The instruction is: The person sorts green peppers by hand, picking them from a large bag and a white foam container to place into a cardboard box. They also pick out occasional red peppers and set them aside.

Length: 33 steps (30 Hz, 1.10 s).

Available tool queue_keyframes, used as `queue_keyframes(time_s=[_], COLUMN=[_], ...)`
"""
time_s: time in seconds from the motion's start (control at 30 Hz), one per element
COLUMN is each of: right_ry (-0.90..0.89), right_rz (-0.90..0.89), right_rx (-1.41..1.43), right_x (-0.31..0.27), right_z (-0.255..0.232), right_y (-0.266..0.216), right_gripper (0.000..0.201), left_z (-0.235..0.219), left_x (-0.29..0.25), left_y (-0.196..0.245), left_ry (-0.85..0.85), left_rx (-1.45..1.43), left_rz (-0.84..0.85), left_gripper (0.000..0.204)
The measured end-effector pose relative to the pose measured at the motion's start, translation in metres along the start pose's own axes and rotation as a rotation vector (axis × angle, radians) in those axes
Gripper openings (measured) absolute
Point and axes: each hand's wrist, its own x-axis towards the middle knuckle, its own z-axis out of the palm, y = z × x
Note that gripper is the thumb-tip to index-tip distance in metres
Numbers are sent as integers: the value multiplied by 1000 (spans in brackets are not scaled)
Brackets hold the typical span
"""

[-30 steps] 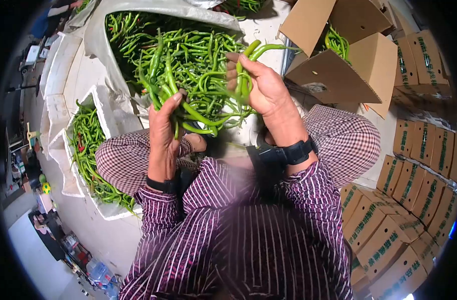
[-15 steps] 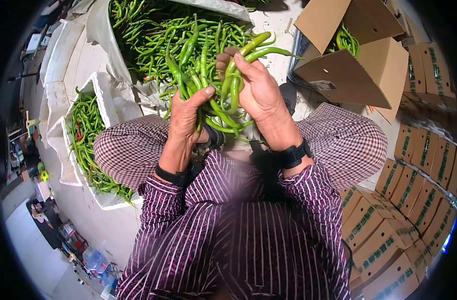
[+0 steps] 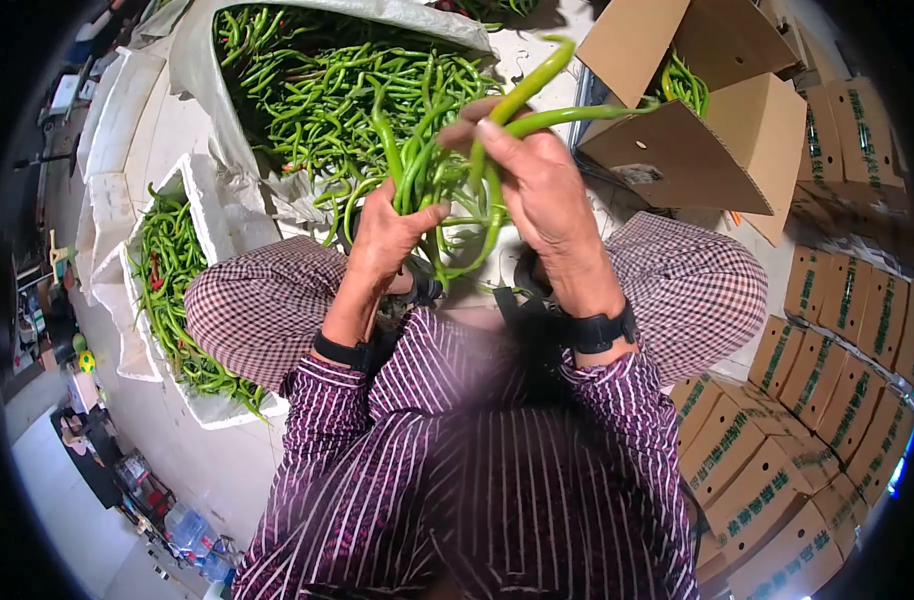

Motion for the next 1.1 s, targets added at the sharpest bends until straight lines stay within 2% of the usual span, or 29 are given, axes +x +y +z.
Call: queue_keyframes(time_s=[0.07,0.13,0.2,0.3,0.33,0.43,0.53,0.6,0.63,0.67,0.77,0.83,0.93,0.97,1.0,1.07,1.1], right_ry=[67,107,120,141,174,171,42,-51,-78,-152,-119,30,57,32,39,-73,-67], right_rz=[-225,-266,-158,102,159,170,289,256,394,360,269,313,251,264,263,258,253], right_rx=[-133,-94,75,-165,-101,-112,-583,-662,-589,-579,-478,-193,-87,114,109,324,320], right_x=[-4,-4,2,-2,-6,-11,-11,-17,-20,-19,-20,-16,-11,-12,-12,-12,-12], right_z=[-2,0,-13,-30,-28,-25,-26,-16,-7,-6,0,-7,-29,-37,-36,-34,-31], right_y=[-14,-26,-19,1,5,4,13,24,25,33,42,43,35,33,29,18,14], right_gripper=[26,25,26,31,32,32,44,56,64,66,54,44,36,34,34,31,31], left_z=[1,2,2,-1,-2,-4,-4,-5,-6,-6,-7,-7,-22,-24,-25,-27,-26], left_x=[-1,-3,-3,1,0,-3,-2,-1,-1,-1,-1,-4,-1,-1,-2,-2,-1], left_y=[-8,-5,-4,1,4,6,9,12,15,17,11,18,8,4,7,10,12], left_ry=[-25,-127,-112,11,15,-5,-11,5,3,1,15,122,202,219,230,242,269], left_rx=[23,-90,-187,-523,-522,-703,-681,-664,-677,-690,-683,-673,-635,-660,-679,-698,-706], left_rz=[-15,-72,-114,-167,-167,-139,-148,-146,-142,-139,-108,-95,-74,-81,-68,-49,-45], left_gripper=[42,48,45,42,42,43,42,41,40,39,37,35,32,29,27,28,27])
